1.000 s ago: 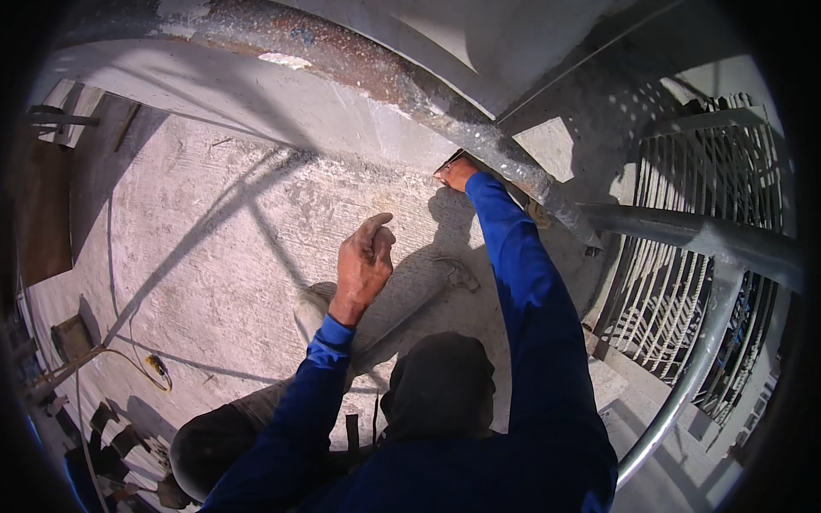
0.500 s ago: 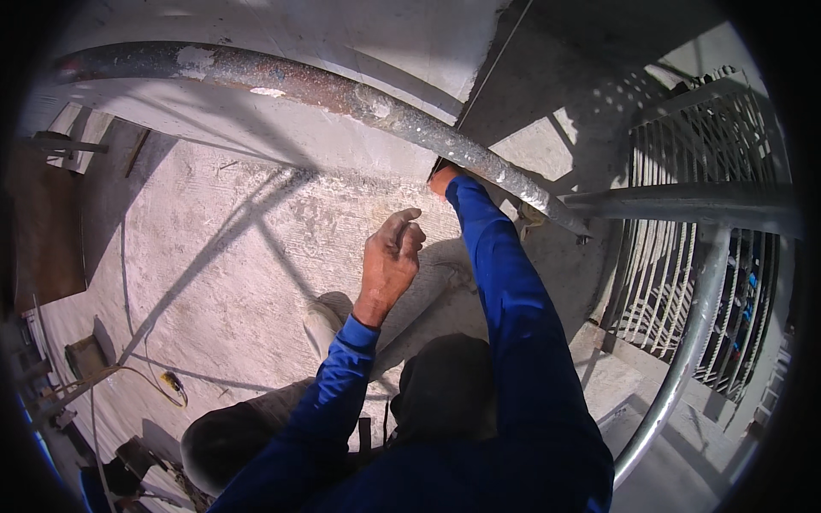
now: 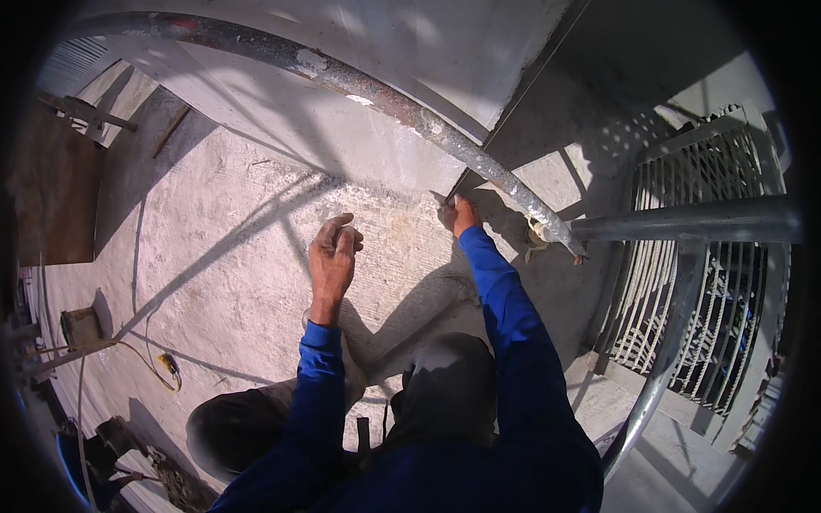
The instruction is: The person uses a hammer to chip away at a concrete surface, then handles a thin wire or cable, manipulating it with both hands near a metal railing. The person continues to work on the concrete edge and wire throughout the clip.
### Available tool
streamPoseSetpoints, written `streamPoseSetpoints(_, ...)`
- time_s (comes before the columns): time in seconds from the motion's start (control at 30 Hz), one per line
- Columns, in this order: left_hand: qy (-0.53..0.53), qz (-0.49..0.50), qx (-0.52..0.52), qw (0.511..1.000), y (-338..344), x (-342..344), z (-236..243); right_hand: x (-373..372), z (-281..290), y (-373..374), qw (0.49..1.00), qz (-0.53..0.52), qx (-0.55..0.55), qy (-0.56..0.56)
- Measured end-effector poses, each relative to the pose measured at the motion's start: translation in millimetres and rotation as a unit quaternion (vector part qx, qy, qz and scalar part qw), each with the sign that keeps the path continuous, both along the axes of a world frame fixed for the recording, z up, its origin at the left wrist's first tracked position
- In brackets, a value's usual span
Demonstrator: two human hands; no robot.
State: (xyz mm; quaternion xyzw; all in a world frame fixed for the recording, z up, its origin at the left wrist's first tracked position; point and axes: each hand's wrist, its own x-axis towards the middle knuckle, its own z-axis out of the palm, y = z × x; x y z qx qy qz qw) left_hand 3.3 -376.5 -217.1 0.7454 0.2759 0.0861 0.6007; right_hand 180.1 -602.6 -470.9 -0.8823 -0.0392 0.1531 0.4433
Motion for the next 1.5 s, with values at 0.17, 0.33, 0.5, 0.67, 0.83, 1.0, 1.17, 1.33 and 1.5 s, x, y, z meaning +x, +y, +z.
streamPoseSetpoints(0.17,0.008,0.017,-0.010,1.000,9.1,-7.8,-9.0,-19.4,46.1,37.2,0.979,-0.016,-0.199,-0.036)
streamPoseSetpoints(0.33,0.022,0.009,-0.017,1.000,10.4,-3.2,-19.8,-21.4,39.3,26.9,0.978,-0.002,-0.188,-0.087)
streamPoseSetpoints(0.5,0.059,0.004,0.001,0.998,14.1,-5.0,-32.2,-21.0,34.3,25.9,0.983,-0.022,-0.174,-0.059)
streamPoseSetpoints(0.67,0.038,0.018,-0.025,0.999,9.0,-8.9,-42.5,-24.2,36.4,29.5,0.980,0.008,-0.187,-0.067)
streamPoseSetpoints(0.83,-0.002,-0.024,0.014,1.000,3.7,26.1,-15.1,-19.4,11.4,34.7,0.969,-0.020,-0.224,-0.107)
streamPoseSetpoints(1.0,-0.064,-0.160,0.269,0.947,23.0,49.6,73.4,2.2,4.0,22.2,0.976,0.025,-0.215,-0.024)
streamPoseSetpoints(1.17,0.003,-0.256,0.397,0.882,66.8,37.0,164.0,-19.9,21.0,19.9,0.987,0.007,-0.155,-0.052)
streamPoseSetpoints(1.33,-0.006,-0.285,0.458,0.842,81.0,-17.4,243.0,-64.3,59.0,-14.9,0.995,-0.085,-0.054,0.027)
streamPoseSetpoints(1.5,0.037,-0.149,0.338,0.929,114.0,-93.8,215.9,-95.3,91.3,-52.4,0.986,-0.103,0.125,0.032)
